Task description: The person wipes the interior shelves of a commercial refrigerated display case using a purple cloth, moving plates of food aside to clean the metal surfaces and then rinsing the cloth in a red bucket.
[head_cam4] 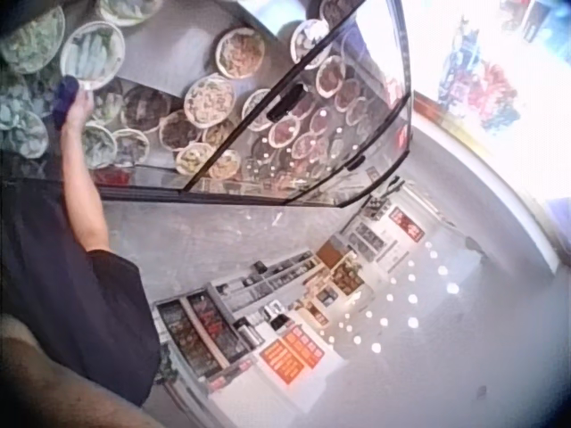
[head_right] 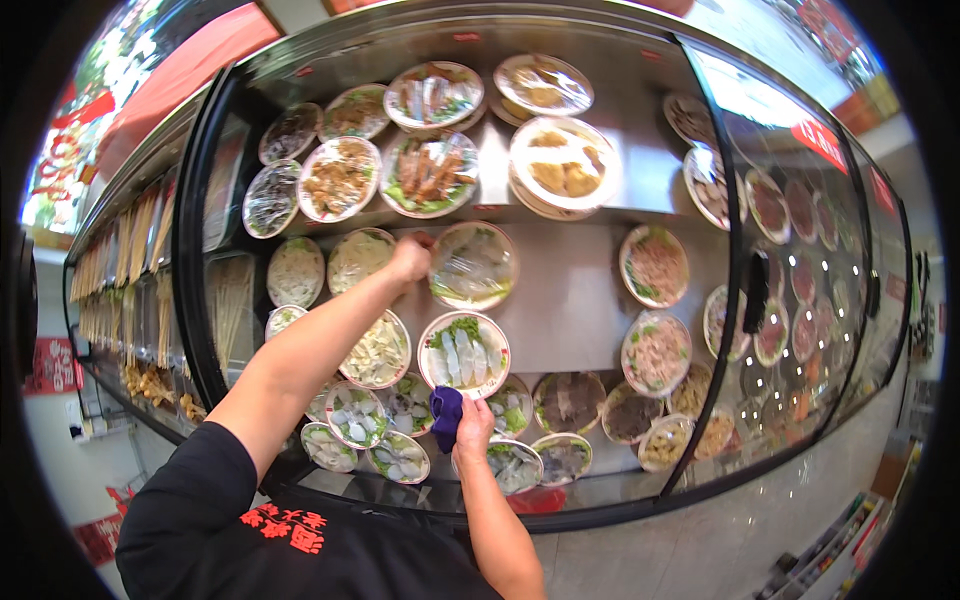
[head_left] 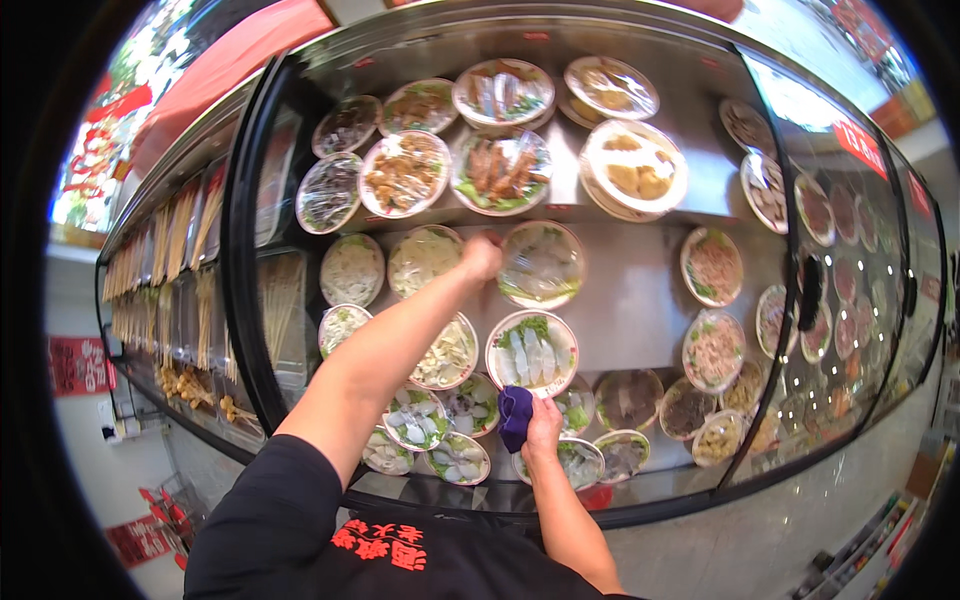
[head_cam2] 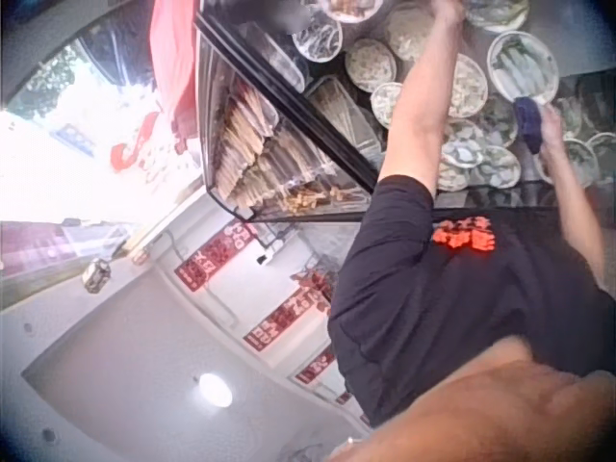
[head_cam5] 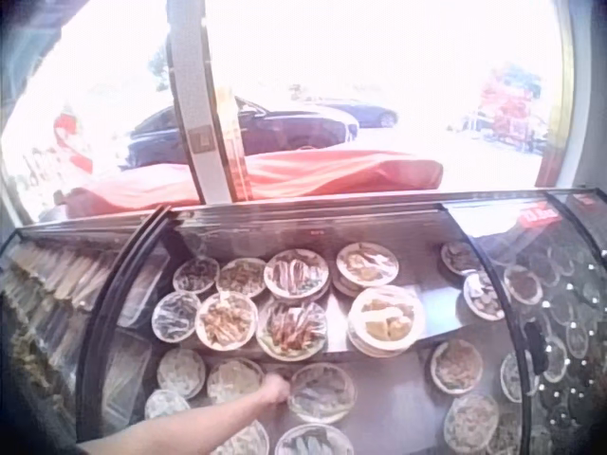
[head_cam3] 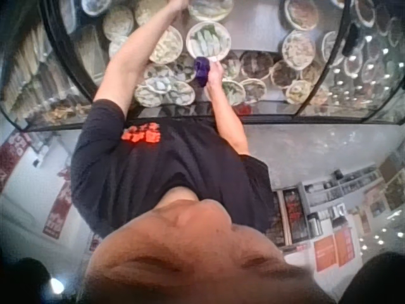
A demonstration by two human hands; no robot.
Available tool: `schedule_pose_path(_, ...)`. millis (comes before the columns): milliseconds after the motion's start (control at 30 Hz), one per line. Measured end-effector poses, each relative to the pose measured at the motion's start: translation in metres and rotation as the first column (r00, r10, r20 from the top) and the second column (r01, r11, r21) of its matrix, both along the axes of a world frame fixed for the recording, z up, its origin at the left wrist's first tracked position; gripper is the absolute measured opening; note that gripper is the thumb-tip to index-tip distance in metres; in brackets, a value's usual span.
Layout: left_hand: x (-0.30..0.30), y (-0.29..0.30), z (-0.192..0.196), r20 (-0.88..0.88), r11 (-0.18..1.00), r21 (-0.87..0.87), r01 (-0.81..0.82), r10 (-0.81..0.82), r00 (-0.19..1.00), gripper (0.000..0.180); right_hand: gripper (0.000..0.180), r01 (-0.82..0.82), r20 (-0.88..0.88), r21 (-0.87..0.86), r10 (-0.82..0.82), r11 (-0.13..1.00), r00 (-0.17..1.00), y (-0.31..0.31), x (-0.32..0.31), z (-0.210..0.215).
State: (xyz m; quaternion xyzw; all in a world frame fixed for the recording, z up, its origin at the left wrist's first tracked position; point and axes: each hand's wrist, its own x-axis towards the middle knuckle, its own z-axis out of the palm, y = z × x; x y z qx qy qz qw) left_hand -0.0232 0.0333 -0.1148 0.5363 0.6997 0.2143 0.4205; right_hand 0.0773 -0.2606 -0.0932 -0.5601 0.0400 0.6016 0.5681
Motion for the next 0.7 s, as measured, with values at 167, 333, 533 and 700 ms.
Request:
schedule_pose_path(167, -0.009, -0.002, -0.006, 0.13, 0.999, -0.03, -0.022, 0.026, 0.991, 0.014, 0.02, -0.154, 0.088, -0.077, 0.16, 0.985, 0.983, 0.001, 0.021, -0.012)
schedule_pose_path(333, 0.005, -0.019, 0.045, -0.232, 0.943, 0.313, 0.117, -0.044, 0.972, 0.017, 0.022, -0.171, -0.019, -0.082, 0.17, 0.982, 0.985, 0.0, 0.029, 0.013)
schedule_pose_path(533, 0.007, -0.205, 0.115, 0.068, 0.858, 0.236, 0.457, -0.483, 0.873, 0.014, 0.025, -0.447, -0.137, 0.179, 0.472, 0.877, 0.871, -0.086, 0.096, 0.114)
schedule_pose_path(700, 0.015, -0.326, 0.025, 0.033, 0.779, -0.152, 0.608, -0.611, 0.791, 0.023, 0.059, 0.188, -0.291, 0.093, -0.154, 0.978, 0.944, -0.162, 0.182, 0.137)
